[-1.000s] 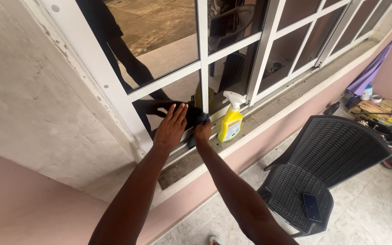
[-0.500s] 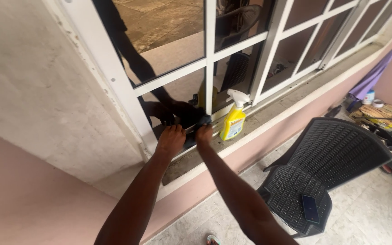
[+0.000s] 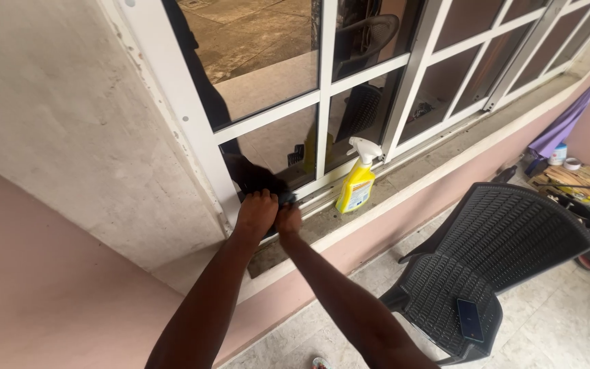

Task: Cleaning a glass window with a spray bottle and a cloth.

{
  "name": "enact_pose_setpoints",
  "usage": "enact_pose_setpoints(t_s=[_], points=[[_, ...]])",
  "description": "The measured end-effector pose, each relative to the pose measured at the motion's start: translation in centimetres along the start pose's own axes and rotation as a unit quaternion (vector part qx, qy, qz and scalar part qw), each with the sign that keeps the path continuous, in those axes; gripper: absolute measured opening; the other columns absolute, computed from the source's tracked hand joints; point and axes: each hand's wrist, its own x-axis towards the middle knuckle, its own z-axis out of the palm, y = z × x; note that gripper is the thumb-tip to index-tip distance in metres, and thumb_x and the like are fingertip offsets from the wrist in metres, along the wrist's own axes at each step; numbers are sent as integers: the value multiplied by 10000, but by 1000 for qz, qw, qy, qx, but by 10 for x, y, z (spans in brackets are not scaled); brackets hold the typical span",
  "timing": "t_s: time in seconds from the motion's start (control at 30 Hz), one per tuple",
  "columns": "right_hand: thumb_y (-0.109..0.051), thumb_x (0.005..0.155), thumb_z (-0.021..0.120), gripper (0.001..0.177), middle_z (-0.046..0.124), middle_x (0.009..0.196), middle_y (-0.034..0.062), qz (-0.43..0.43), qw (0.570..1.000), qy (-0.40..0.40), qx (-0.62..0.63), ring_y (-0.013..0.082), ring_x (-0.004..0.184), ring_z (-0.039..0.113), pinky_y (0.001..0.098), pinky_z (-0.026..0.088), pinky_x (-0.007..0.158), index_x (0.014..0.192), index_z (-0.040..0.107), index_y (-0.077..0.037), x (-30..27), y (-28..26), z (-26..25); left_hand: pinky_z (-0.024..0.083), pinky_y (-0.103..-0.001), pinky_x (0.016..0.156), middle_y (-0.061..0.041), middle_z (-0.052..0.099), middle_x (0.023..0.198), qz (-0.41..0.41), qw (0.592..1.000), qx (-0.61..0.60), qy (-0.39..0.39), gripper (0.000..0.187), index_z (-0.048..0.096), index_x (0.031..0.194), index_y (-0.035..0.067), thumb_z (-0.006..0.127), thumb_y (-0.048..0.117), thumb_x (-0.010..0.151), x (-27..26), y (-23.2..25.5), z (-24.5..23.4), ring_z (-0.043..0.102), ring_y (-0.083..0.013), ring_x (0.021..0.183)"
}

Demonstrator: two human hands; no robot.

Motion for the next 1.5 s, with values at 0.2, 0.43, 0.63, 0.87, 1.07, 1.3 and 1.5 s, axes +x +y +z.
enact_pose_setpoints(t_s=[0.2, 0.43, 0.63, 0.87, 1.07, 1.3, 1.5], points=[[-319, 1029, 488, 358, 695, 1116, 136, -69, 984, -41, -160, 281, 944, 692, 435, 585, 773, 1257, 598, -66, -6, 23, 33, 581, -456, 773, -185, 724, 1010, -56, 998, -27, -7, 201, 725, 1019, 16, 654, 160, 898, 1, 0, 5, 724, -331, 911], [-282, 1061, 476, 341, 712, 1090, 79, 104, 937, -209, 261, 210, 890, 675, 354, 549, 696, 1307, 607, -86, 16, 44, 41, 580, -458, 732, -188, 726, 1003, -69, 997, -26, 2, 210, 728, 1004, 12, 648, 154, 871, 3, -1, 16, 722, -325, 888], [-293, 1000, 613, 387, 708, 926, 204, -6, 998, 70, 10, 294, 778, 669, 411, 521, 631, 1104, 663, 77, 77, 12, -9, 564, -461, 729, -184, 723, 969, -69, 997, -15, 42, 173, 731, 977, 34, 638, 145, 882, -7, 1, -4, 710, -328, 868], [-254, 965, 651, 454, 651, 1196, 242, -218, 964, 64, -140, 327, 1078, 654, 429, 544, 888, 1285, 552, 51, 31, 24, 14, 550, -449, 745, -184, 714, 979, -61, 996, 1, 66, 208, 718, 1015, 23, 635, 168, 890, -6, 9, -14, 699, -325, 888], [-164, 943, 686, 519, 564, 1358, 268, -392, 891, -53, -224, 384, 1251, 576, 470, 497, 968, 1379, 504, 52, 53, 49, 25, 529, -482, 817, -199, 693, 1045, -55, 997, -18, 41, 279, 701, 1089, 8, 638, 195, 891, -5, 18, -25, 678, -340, 972], [-132, 866, 635, 302, 727, 943, 206, -246, 965, 84, -35, 320, 844, 719, 452, 575, 728, 1096, 658, 62, -8, -62, -33, 496, -462, 925, -216, 660, 1121, -66, 995, -28, 70, 295, 672, 1151, -12, 657, 149, 904, -27, 17, -54, 641, -349, 1031], [-216, 895, 649, 335, 655, 938, 209, -451, 828, 115, -313, 365, 842, 643, 494, 545, 738, 1049, 615, 80, -37, -52, -7, 476, -492, 958, -195, 626, 1119, -80, 989, -81, 96, 335, 652, 1153, -8, 697, 132, 852, -38, 17, -92, 607, -334, 1068]])
